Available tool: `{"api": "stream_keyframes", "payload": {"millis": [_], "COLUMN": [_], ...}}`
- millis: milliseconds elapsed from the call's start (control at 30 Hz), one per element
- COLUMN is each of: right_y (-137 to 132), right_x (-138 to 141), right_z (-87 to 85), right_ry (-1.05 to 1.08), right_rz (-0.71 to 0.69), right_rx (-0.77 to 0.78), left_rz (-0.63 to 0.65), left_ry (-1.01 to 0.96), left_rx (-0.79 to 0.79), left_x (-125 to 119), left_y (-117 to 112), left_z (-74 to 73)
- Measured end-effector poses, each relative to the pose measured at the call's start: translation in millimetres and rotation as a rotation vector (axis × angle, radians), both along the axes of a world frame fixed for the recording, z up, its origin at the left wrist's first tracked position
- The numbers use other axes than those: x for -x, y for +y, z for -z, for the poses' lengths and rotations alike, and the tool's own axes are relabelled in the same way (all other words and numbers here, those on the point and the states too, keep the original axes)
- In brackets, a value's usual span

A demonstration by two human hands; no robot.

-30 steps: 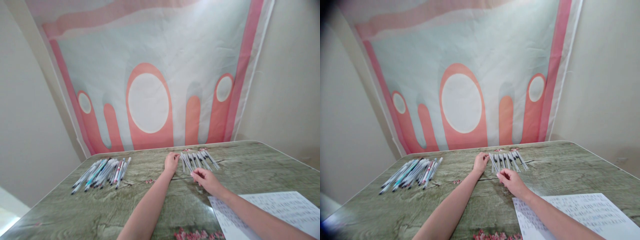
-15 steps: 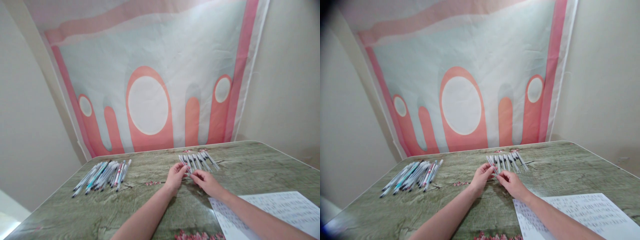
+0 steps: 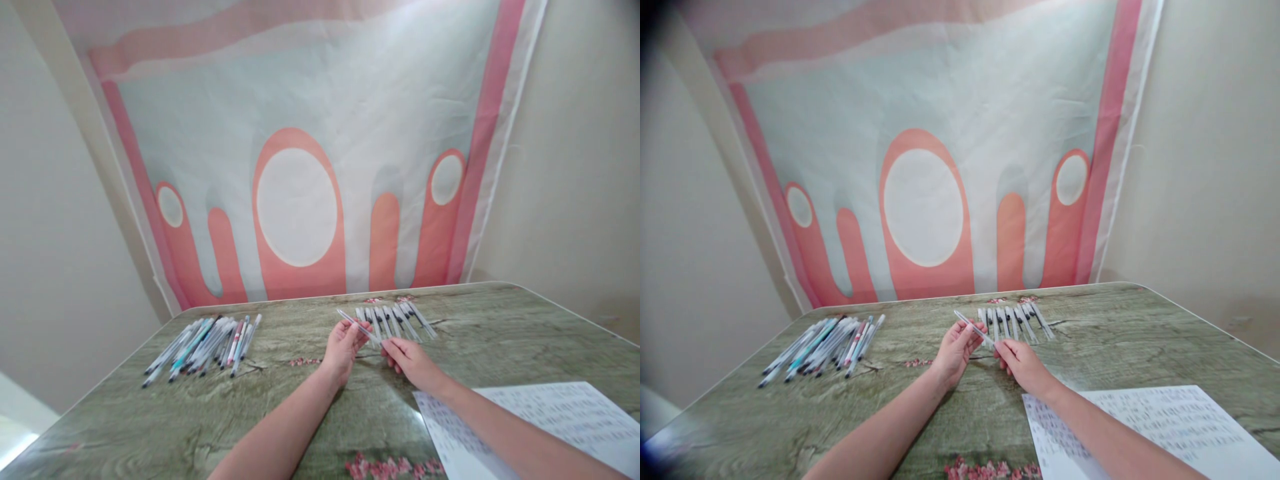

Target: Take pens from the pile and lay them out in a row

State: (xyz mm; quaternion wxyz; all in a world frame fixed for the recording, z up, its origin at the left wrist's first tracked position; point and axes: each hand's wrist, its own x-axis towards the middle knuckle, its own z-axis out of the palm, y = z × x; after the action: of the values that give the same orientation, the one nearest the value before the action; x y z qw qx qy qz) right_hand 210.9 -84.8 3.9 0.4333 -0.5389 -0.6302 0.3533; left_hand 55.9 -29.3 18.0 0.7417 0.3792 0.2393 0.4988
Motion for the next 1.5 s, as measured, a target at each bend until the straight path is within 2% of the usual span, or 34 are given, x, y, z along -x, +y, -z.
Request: {"api": "stream_keyframes", "payload": {"millis": [333, 567, 700, 900, 1067, 1233, 1400, 1500], "right_y": [2.2, 1.6, 1.0, 1.5, 3.0, 2.1, 2.4, 2.9], "right_x": [-2.1, -0.8, 0.4, 0.1, -0.5, -0.4, 0.1, -0.2], "right_z": [5.3, 2.7, 0.5, 3.6, 4.3, 3.4, 4.3, 4.8], "right_ry": [-0.022, 0.002, 0.033, 0.007, 0.025, -0.002, 0.022, -0.01], "right_rz": [0.033, 0.076, 0.03, 0.071, 0.018, 0.052, 0.03, 0.042], "right_rx": [-0.012, -0.048, 0.012, -0.062, 0.002, -0.066, 0.005, -0.041], "left_rz": [-0.034, -0.04, -0.046, -0.07, -0.074, -0.073, -0.07, -0.069], "left_ry": [0.014, 0.007, 0.003, 0.01, 0.005, 0.006, 0.003, 0.003], "left_rx": [-0.01, -0.023, -0.028, -0.012, -0.015, -0.025, -0.028, -0.042], "left_x": [-1.7, -1.1, -0.9, -1.1, -1.2, -0.6, -0.4, -0.3], "left_y": [-1.4, -0.2, 0.0, 0.1, 0.5, 0.6, 2.1, 2.0], "left_z": [2.7, 5.5, 5.4, 4.6, 4.8, 5.3, 7.8, 8.6]}}
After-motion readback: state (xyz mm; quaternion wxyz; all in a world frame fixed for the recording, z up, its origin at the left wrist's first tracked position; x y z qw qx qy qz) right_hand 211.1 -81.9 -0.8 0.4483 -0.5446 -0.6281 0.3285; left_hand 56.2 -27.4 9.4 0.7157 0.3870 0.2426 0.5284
